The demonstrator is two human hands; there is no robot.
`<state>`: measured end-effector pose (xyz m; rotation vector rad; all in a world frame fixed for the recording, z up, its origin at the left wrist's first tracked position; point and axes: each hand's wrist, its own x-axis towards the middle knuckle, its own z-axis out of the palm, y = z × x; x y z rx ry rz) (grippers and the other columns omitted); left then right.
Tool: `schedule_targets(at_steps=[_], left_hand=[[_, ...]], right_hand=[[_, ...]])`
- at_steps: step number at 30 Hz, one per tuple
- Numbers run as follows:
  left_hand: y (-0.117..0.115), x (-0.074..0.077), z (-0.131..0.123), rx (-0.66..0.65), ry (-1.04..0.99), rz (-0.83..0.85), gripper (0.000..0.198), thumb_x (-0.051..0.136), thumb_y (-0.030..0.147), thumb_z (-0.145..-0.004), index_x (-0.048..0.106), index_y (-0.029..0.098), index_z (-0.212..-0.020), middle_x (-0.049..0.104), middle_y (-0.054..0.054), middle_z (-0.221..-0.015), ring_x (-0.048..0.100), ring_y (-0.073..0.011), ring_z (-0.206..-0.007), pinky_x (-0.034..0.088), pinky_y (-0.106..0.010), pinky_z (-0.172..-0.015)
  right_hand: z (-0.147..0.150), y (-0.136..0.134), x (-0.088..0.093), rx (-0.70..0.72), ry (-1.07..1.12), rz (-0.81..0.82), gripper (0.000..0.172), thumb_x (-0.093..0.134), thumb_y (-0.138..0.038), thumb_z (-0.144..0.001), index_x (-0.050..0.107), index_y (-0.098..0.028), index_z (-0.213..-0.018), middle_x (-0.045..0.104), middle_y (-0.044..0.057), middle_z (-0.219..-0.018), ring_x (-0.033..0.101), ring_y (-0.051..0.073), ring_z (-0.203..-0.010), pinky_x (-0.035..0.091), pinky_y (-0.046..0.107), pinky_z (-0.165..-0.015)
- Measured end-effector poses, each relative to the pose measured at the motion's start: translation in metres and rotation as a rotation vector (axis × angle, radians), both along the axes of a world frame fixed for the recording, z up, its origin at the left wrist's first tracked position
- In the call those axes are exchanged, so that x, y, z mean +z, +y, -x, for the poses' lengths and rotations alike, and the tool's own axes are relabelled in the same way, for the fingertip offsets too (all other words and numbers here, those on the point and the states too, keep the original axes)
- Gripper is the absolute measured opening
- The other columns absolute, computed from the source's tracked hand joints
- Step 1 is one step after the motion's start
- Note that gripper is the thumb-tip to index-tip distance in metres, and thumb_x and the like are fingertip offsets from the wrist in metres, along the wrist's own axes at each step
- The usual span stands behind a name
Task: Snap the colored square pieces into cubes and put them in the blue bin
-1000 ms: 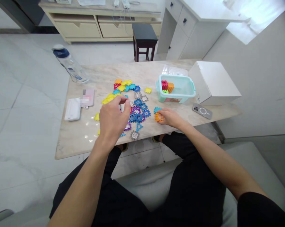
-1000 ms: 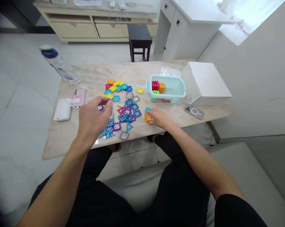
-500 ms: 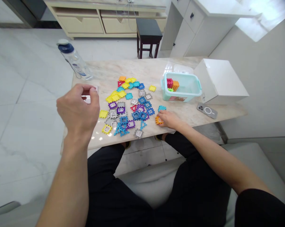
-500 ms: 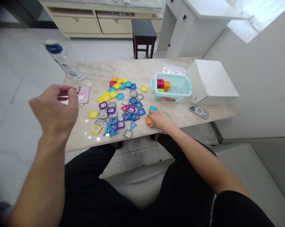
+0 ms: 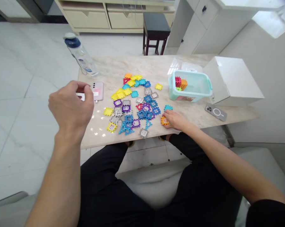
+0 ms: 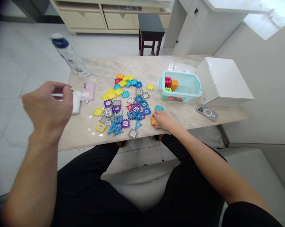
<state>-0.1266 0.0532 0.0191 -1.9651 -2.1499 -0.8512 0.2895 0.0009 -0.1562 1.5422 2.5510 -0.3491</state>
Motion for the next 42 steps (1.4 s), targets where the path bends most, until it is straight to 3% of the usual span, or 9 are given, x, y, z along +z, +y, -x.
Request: schedule_targets(at_steps=[9,20,25,28,31,33,36,42], left_hand=[[-0.002,-0.006,-0.008,-0.053,0.033,0.042,0.038,0.059,0.046,-0.108,0.087,0.023,-0.120,0.088,-0.008,-0.108,0.078,-0.0260,-0.092,0.055,-0.039,-0.092],[-0.033,0.023,-0.066,-0.148,0.007,-0.002,0.031,0.060,0.043,-0.109,0.083,0.024,-0.116,0.087,-0.007,-0.108,0.077,-0.0271,-0.092,0.048,-0.037,-0.082],[-0.045,0.028,-0.106,-0.272,0.001,0.003,0.031,0.055,0.042,-0.112,0.081,0.027,-0.117,0.085,-0.009,-0.108,0.077,-0.0288,-0.095,0.047,-0.036,-0.075],[-0.046,0.028,-0.126,-0.333,0.055,0.029,0.031,0.053,0.039,-0.112,0.080,0.025,-0.117,0.084,-0.011,-0.107,0.076,-0.0303,-0.099,0.044,-0.035,-0.071],[-0.048,0.025,-0.143,-0.403,0.126,0.064,0.030,0.053,0.035,-0.113,0.080,0.022,-0.114,0.084,-0.013,-0.105,0.076,-0.0321,-0.101,0.044,-0.036,-0.068],[-0.049,0.024,-0.153,-0.459,0.160,0.065,0.029,0.053,0.033,-0.114,0.079,0.022,-0.112,0.084,-0.012,-0.104,0.077,-0.0321,-0.101,0.046,-0.038,-0.068],[-0.052,0.021,-0.168,-0.540,0.196,0.052,0.028,0.052,0.029,-0.115,0.078,0.023,-0.108,0.083,-0.011,-0.104,0.076,-0.0312,-0.101,0.050,-0.039,-0.070],[-0.063,0.020,-0.198,-0.630,0.185,0.135,0.026,0.052,0.021,-0.114,0.077,0.022,-0.104,0.080,-0.013,-0.100,0.074,-0.0325,-0.102,0.056,-0.043,-0.077]], right_hand=[[0.008,0.004,0.015,-0.061,-0.072,0.102,0.029,0.085,-0.031,-0.099,0.077,-0.014,-0.122,0.072,0.020,-0.132,0.072,0.034,-0.122,0.056,0.039,-0.108],[0.007,0.012,0.043,-0.136,-0.030,0.094,0.032,0.090,-0.034,-0.094,0.079,-0.017,-0.119,0.078,0.017,-0.128,0.075,0.032,-0.120,0.058,0.036,-0.103],[-0.043,0.028,0.088,-0.192,0.115,-0.023,0.032,0.089,-0.039,-0.094,0.080,-0.017,-0.116,0.080,0.014,-0.121,0.074,0.031,-0.112,0.056,0.036,-0.099],[-0.091,0.062,0.119,-0.244,0.101,-0.124,0.034,0.088,-0.038,-0.093,0.081,-0.016,-0.118,0.080,0.015,-0.121,0.072,0.032,-0.111,0.054,0.039,-0.099],[-0.131,0.110,0.136,-0.277,0.008,-0.195,0.038,0.086,-0.037,-0.093,0.081,-0.013,-0.122,0.077,0.016,-0.124,0.068,0.032,-0.114,0.053,0.040,-0.102],[-0.147,0.140,0.136,-0.298,-0.048,-0.202,0.041,0.085,-0.034,-0.093,0.079,-0.013,-0.128,0.075,0.017,-0.129,0.066,0.032,-0.118,0.052,0.039,-0.105],[-0.155,0.173,0.123,-0.326,-0.134,-0.173,0.045,0.085,-0.034,-0.093,0.079,-0.012,-0.132,0.073,0.017,-0.134,0.065,0.031,-0.119,0.051,0.037,-0.104],[-0.151,0.190,0.080,-0.284,-0.270,-0.221,0.047,0.082,-0.037,-0.096,0.079,-0.011,-0.135,0.072,0.021,-0.138,0.057,0.036,-0.128,0.043,0.047,-0.114]])
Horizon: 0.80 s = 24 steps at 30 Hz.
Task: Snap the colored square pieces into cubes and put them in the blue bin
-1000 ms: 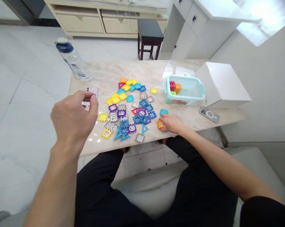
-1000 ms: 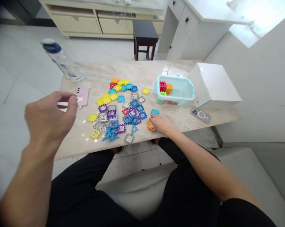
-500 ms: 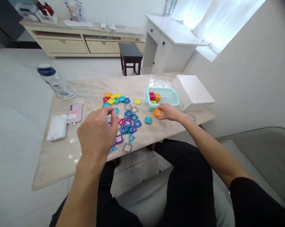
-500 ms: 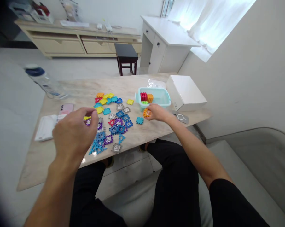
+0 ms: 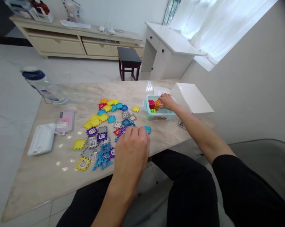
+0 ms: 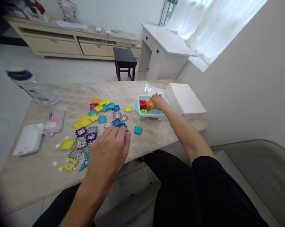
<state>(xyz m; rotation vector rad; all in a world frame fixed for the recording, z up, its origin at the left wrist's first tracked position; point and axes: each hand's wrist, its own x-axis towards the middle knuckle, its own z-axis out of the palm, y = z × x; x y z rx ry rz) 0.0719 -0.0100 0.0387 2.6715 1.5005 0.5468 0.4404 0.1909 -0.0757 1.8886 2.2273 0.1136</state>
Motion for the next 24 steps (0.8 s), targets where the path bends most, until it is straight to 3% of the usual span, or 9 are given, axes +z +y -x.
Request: schedule_targets(at_steps=[4,9,19,24], left_hand=[[-0.019,-0.007,-0.028,-0.105,-0.021,0.140,0.016,0.061,0.018,-0.109,0.076,0.021,-0.106,0.079,-0.013,-0.105,0.073,-0.0318,-0.105,0.059,-0.042,-0.080],[-0.038,-0.017,-0.053,-0.233,-0.041,0.255,0.015,0.062,0.017,-0.109,0.076,0.019,-0.106,0.078,-0.013,-0.103,0.074,-0.0321,-0.103,0.060,-0.044,-0.077],[-0.035,-0.015,-0.050,-0.220,-0.077,0.280,0.015,0.063,0.020,-0.110,0.076,0.022,-0.101,0.077,-0.013,-0.098,0.073,-0.0317,-0.098,0.058,-0.044,-0.075],[-0.033,-0.015,-0.050,-0.212,-0.056,0.295,0.016,0.063,0.018,-0.110,0.075,0.021,-0.100,0.078,-0.012,-0.100,0.073,-0.0313,-0.098,0.058,-0.044,-0.076]], right_hand=[[-0.003,0.002,-0.017,0.051,-0.023,-0.058,0.046,0.084,-0.041,-0.095,0.081,-0.015,-0.132,0.074,0.020,-0.133,0.051,0.039,-0.130,0.035,0.056,-0.120],[-0.004,0.008,-0.021,0.064,-0.020,-0.046,0.049,0.083,-0.042,-0.095,0.080,-0.014,-0.135,0.072,0.021,-0.133,0.050,0.041,-0.131,0.035,0.057,-0.119],[-0.008,0.001,-0.017,0.117,-0.005,-0.076,0.057,0.082,-0.041,-0.101,0.072,-0.016,-0.151,0.059,0.022,-0.150,0.048,0.043,-0.135,0.035,0.054,-0.118],[-0.008,-0.002,-0.012,0.100,0.032,-0.101,0.063,0.085,-0.041,-0.099,0.066,-0.015,-0.153,0.060,0.023,-0.149,0.051,0.044,-0.135,0.040,0.054,-0.117]])
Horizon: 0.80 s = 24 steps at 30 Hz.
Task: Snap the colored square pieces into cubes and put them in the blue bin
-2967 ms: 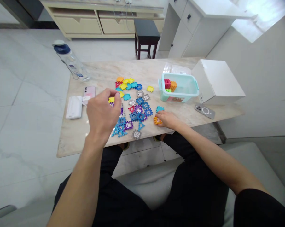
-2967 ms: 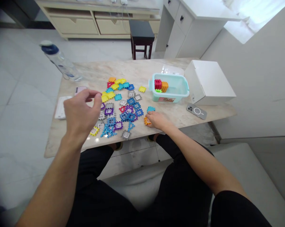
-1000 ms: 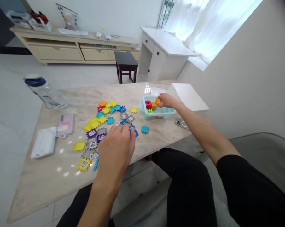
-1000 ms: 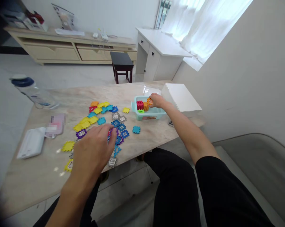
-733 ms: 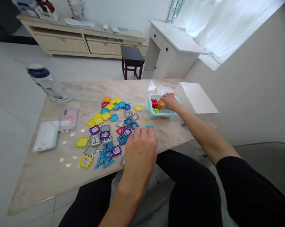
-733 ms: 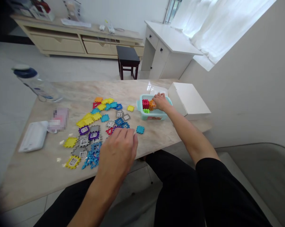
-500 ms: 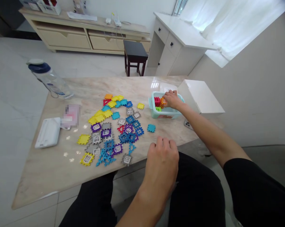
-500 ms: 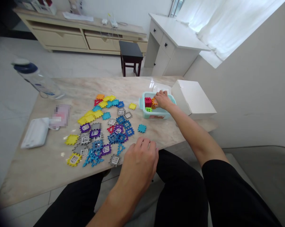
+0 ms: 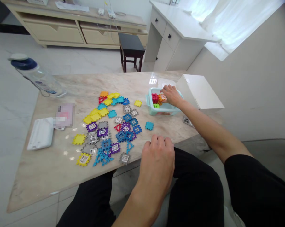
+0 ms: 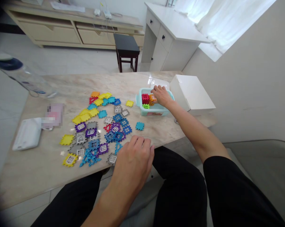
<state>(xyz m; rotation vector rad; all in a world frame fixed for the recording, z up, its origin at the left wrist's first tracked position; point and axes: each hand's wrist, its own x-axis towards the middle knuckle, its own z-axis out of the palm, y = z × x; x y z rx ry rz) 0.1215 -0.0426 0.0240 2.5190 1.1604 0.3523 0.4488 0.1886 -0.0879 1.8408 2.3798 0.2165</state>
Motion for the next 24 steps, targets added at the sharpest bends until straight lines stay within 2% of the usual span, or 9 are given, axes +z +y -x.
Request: schedule_targets(at_steps=[4,9,11,14,17,20,24], left_hand=[[0.000,-0.001,-0.001,-0.003,0.002,-0.012,0.018,0.061,0.018,-0.111,0.075,0.021,-0.101,0.077,-0.012,-0.100,0.073,-0.0315,-0.098,0.059,-0.045,-0.076],[-0.001,-0.002,-0.001,0.013,0.022,-0.008,0.016,0.063,0.017,-0.109,0.075,0.022,-0.100,0.077,-0.012,-0.098,0.073,-0.0309,-0.095,0.060,-0.044,-0.076],[0.000,-0.003,-0.001,0.023,0.036,-0.002,0.016,0.063,0.017,-0.109,0.075,0.021,-0.100,0.077,-0.012,-0.097,0.073,-0.0309,-0.095,0.061,-0.045,-0.077],[0.001,-0.003,0.000,0.029,0.057,0.009,0.014,0.063,0.017,-0.109,0.075,0.022,-0.101,0.077,-0.012,-0.098,0.074,-0.0311,-0.097,0.061,-0.044,-0.078],[0.002,-0.003,0.000,0.040,0.069,0.020,0.013,0.064,0.018,-0.109,0.075,0.021,-0.102,0.078,-0.012,-0.100,0.074,-0.0314,-0.100,0.061,-0.044,-0.079],[0.001,-0.003,-0.001,0.049,0.081,0.037,0.015,0.062,0.019,-0.111,0.074,0.020,-0.102,0.077,-0.011,-0.101,0.074,-0.0317,-0.103,0.061,-0.044,-0.080],[0.000,-0.004,-0.002,0.037,0.097,0.071,0.018,0.059,0.020,-0.113,0.074,0.020,-0.103,0.077,-0.010,-0.103,0.074,-0.0322,-0.106,0.061,-0.046,-0.082]], right_hand=[[-0.001,-0.002,0.000,-0.085,0.070,-0.008,0.059,0.086,-0.038,-0.098,0.066,-0.016,-0.149,0.065,0.020,-0.143,0.058,0.040,-0.129,0.048,0.049,-0.109],[0.000,0.002,0.001,-0.125,0.129,0.028,0.026,0.083,-0.032,-0.101,0.076,-0.019,-0.122,0.072,0.015,-0.127,0.065,0.035,-0.121,0.051,0.043,-0.103],[0.001,0.002,0.001,-0.132,0.142,0.037,0.021,0.083,-0.030,-0.100,0.076,-0.019,-0.117,0.074,0.014,-0.126,0.067,0.033,-0.119,0.052,0.042,-0.101],[0.002,-0.002,0.000,-0.209,0.167,0.007,0.038,0.089,-0.034,-0.097,0.073,-0.017,-0.127,0.074,0.016,-0.131,0.070,0.033,-0.115,0.054,0.040,-0.095],[0.001,-0.010,-0.004,-0.409,0.179,0.021,0.059,0.092,-0.049,-0.095,0.071,-0.013,-0.137,0.077,0.020,-0.130,0.072,0.034,-0.113,0.056,0.040,-0.095],[0.000,-0.012,-0.010,-0.552,0.163,0.127,0.057,0.091,-0.054,-0.096,0.078,-0.012,-0.133,0.081,0.022,-0.130,0.074,0.035,-0.118,0.058,0.040,-0.101],[0.002,-0.007,-0.014,-0.575,0.207,0.165,0.046,0.089,-0.044,-0.098,0.085,-0.015,-0.133,0.083,0.020,-0.133,0.076,0.032,-0.122,0.057,0.036,-0.105]])
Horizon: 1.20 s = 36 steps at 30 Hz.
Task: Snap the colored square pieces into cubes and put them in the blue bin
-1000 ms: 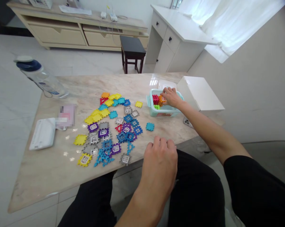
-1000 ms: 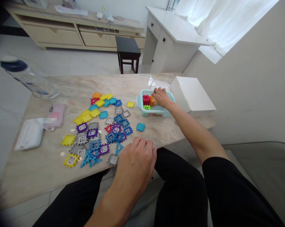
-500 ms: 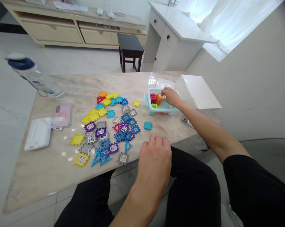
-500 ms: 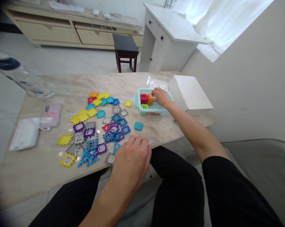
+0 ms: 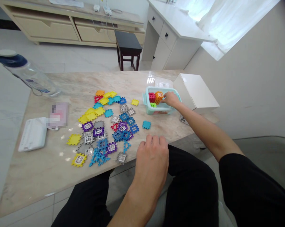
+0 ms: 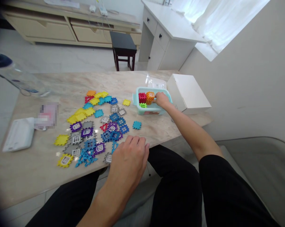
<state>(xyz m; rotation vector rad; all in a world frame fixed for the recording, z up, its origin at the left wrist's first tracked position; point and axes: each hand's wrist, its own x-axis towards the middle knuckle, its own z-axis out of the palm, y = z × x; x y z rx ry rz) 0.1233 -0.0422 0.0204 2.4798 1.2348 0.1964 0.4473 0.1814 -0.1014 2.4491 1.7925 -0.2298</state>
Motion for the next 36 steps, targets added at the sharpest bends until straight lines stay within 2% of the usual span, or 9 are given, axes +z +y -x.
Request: schedule_targets(at_steps=[3,11,16,21,24,30,36], left_hand=[[0.001,0.000,0.001,-0.001,0.011,0.013,0.018,0.058,0.021,-0.114,0.074,0.020,-0.105,0.077,-0.011,-0.104,0.074,-0.0325,-0.108,0.061,-0.046,-0.083],[0.002,0.001,0.002,-0.005,0.020,0.018,0.019,0.058,0.021,-0.114,0.074,0.020,-0.104,0.077,-0.010,-0.103,0.074,-0.0321,-0.107,0.061,-0.046,-0.083],[0.002,0.001,0.003,0.007,0.032,0.010,0.018,0.059,0.020,-0.113,0.075,0.020,-0.104,0.077,-0.011,-0.103,0.074,-0.0316,-0.106,0.061,-0.045,-0.083],[0.003,0.001,0.003,0.009,0.049,-0.010,0.017,0.061,0.020,-0.112,0.075,0.020,-0.102,0.076,-0.011,-0.100,0.075,-0.0313,-0.104,0.060,-0.043,-0.081],[0.003,0.002,0.003,0.010,0.057,-0.021,0.018,0.060,0.021,-0.113,0.074,0.020,-0.102,0.077,-0.011,-0.100,0.075,-0.0313,-0.104,0.060,-0.043,-0.082],[0.008,0.003,0.009,0.006,0.063,-0.034,0.023,0.056,0.024,-0.115,0.076,0.020,-0.105,0.078,-0.011,-0.102,0.076,-0.0332,-0.105,0.061,-0.045,-0.082],[0.019,0.005,0.018,0.051,0.146,-0.036,0.024,0.054,0.028,-0.117,0.077,0.021,-0.111,0.080,-0.011,-0.106,0.077,-0.0327,-0.109,0.060,-0.042,-0.086]], right_hand=[[0.002,0.004,0.000,0.003,0.040,-0.016,0.038,0.087,-0.042,-0.099,0.088,-0.019,-0.130,0.085,0.016,-0.129,0.078,0.030,-0.118,0.058,0.034,-0.102],[0.005,0.004,-0.003,0.000,0.092,-0.062,0.030,0.089,-0.034,-0.097,0.090,-0.020,-0.124,0.087,0.011,-0.121,0.077,0.026,-0.112,0.057,0.031,-0.098],[0.003,0.000,-0.005,-0.048,0.136,-0.113,0.036,0.090,-0.039,-0.097,0.089,-0.022,-0.129,0.086,0.012,-0.125,0.075,0.026,-0.114,0.057,0.033,-0.098],[0.002,-0.003,-0.006,-0.089,0.154,-0.069,0.022,0.087,-0.041,-0.101,0.093,-0.020,-0.106,0.088,0.011,-0.107,0.077,0.025,-0.101,0.057,0.031,-0.090],[0.002,-0.004,-0.007,-0.082,0.152,-0.073,0.022,0.085,-0.042,-0.102,0.093,-0.021,-0.100,0.088,0.010,-0.100,0.077,0.024,-0.098,0.057,0.031,-0.090],[0.002,-0.005,-0.007,-0.111,0.125,-0.079,0.028,0.086,-0.047,-0.101,0.092,-0.020,-0.095,0.088,0.012,-0.098,0.078,0.027,-0.097,0.059,0.034,-0.091],[0.000,-0.012,0.002,-0.132,0.113,-0.085,0.023,0.089,-0.042,-0.098,0.093,-0.022,-0.108,0.088,0.012,-0.112,0.079,0.028,-0.107,0.060,0.034,-0.095]])
